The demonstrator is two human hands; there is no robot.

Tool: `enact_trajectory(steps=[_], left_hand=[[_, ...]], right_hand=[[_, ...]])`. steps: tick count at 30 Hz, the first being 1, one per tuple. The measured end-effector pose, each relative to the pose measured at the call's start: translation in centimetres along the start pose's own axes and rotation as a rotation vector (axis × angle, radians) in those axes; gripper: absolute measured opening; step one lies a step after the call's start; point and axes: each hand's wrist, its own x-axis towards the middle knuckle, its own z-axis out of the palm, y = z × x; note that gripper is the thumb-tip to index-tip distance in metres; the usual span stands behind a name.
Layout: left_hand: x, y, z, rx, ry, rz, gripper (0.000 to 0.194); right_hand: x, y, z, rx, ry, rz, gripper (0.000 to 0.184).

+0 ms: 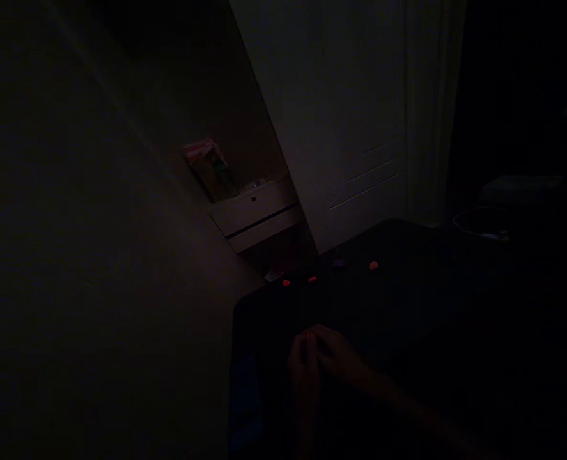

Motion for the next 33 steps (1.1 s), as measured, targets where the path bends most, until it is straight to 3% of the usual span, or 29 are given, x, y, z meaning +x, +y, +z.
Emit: enact_trajectory(steps=[33], left_hand=[[-0.07, 0.24, -0.03, 0.017, -0.004, 0.007, 0.047]], right_hand=[[-0.05, 0.33, 0.22, -0.001, 0.002, -0.006, 0.019]])
